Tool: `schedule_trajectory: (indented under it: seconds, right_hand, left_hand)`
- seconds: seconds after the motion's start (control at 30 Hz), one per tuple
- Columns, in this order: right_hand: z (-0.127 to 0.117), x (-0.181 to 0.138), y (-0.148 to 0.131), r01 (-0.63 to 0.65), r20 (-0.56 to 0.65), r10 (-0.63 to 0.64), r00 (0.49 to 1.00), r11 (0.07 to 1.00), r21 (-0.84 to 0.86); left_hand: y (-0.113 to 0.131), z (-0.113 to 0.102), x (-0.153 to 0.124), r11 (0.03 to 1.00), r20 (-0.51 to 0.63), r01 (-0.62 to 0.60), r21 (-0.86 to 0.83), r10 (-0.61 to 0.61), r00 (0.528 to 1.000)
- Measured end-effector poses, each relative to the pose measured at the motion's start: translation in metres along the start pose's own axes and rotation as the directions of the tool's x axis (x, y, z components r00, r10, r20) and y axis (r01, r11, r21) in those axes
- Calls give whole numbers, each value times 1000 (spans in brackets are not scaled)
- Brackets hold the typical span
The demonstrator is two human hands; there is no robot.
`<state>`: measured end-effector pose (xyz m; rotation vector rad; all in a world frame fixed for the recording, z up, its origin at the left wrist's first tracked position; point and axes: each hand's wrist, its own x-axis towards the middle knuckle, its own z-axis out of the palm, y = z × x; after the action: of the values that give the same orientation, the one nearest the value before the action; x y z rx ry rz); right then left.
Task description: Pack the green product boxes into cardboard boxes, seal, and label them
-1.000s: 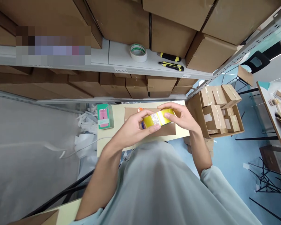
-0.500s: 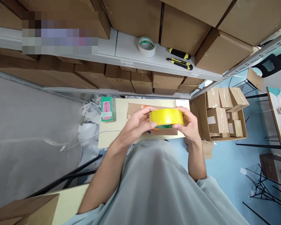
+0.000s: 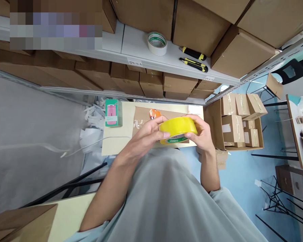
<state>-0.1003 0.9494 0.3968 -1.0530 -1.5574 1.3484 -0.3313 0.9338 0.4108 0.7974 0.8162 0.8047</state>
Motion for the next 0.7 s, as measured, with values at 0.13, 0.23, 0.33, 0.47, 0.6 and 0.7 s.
schedule_trajectory:
  seconds: [0.13,0.23,0.33,0.47,0.6,0.7]
  right_hand:
    - [-3,-3,1,24,10,-24,1000,999,34]
    - [-5,-4,2,12,1,-12,1000,1000,8]
    - [-7,-4,4,6,-8,-6,1000,1000,-5]
    - [-8,-6,7,14,-12,-13,1000,1000,24]
    - [-11,-8,10,16,6,-16,1000,998,59]
    - [-10,-9,12,10,21,-12,1000,997,83]
  left_hand:
    - [-4,2,-1,1000,19,-6,-23,6,1000]
    - [-6,2,-2,998,50,-16,-61,20,999]
    - [-8,1,-3,995,68,-32,-94,39,997]
    - [-13,0,-4,991,91,-44,-124,56,994]
    - [-15,0,-6,991,115,-41,-130,56,992]
    - [-13,2,-7,993,102,-53,-108,64,993]
